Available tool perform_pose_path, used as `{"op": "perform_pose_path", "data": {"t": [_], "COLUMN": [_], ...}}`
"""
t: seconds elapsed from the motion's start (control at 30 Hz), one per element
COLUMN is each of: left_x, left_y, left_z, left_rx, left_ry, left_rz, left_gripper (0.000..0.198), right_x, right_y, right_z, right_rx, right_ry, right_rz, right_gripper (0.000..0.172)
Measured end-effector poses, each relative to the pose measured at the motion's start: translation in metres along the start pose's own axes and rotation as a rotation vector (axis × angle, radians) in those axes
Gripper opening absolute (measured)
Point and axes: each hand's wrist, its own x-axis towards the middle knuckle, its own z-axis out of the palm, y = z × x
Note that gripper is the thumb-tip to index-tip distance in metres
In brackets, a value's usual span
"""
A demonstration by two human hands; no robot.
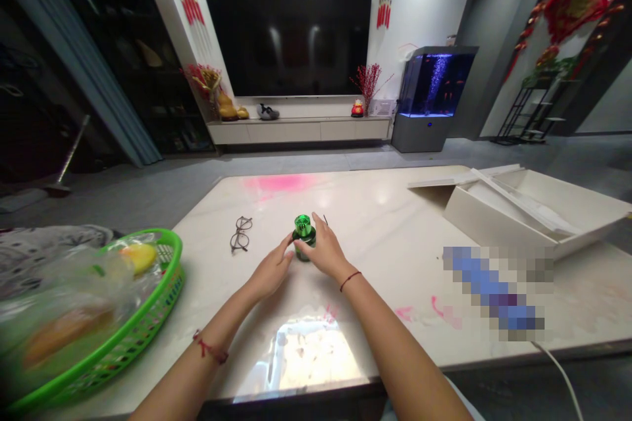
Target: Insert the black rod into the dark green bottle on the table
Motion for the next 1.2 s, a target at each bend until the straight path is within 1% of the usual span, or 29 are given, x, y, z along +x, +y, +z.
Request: {"op": "perform_pose_path", "data": {"t": [0.03,0.1,0.17,0.27,0.37,0.47,0.67,0.87,1.0,1.2], "left_x": [0.0,0.0,-0.001,-0.005,-0.01,-0.017,-0.03,-0.038,-0.046,-0.059], "left_y": [0.0,0.001,0.003,0.005,0.006,0.007,0.016,0.021,0.022,0.022], "left_z": [0.004,0.012,0.017,0.016,0.012,0.008,0.003,-0.002,-0.003,-0.002], "left_rx": [-0.042,-0.072,-0.093,-0.129,-0.169,-0.204,-0.204,-0.194,-0.189,-0.24], "left_ry": [-0.02,0.004,0.024,0.054,0.038,0.013,0.016,0.061,0.085,0.041], "left_rz": [-0.013,-0.049,-0.045,-0.011,0.017,0.012,-0.026,-0.036,-0.045,-0.038], "left_gripper": [0.053,0.056,0.056,0.051,0.045,0.042,0.04,0.031,0.032,0.038], "right_x": [0.002,0.003,0.003,0.0,-0.006,-0.014,-0.024,-0.031,-0.041,-0.047], "right_y": [0.002,0.003,0.001,-0.004,-0.01,-0.017,-0.03,-0.029,-0.028,-0.031], "right_z": [0.002,0.005,0.003,-0.005,-0.017,-0.024,-0.027,-0.027,-0.027,-0.032], "right_rx": [0.05,0.101,0.081,-0.004,-0.065,-0.079,-0.039,0.044,0.13,0.168], "right_ry": [-0.024,-0.029,-0.018,-0.042,-0.075,-0.084,-0.087,-0.123,-0.117,-0.162], "right_rz": [0.008,0.056,0.098,0.107,0.104,0.119,0.138,0.153,0.15,0.131], "right_gripper": [0.058,0.046,0.04,0.036,0.035,0.034,0.027,0.034,0.037,0.035]}}
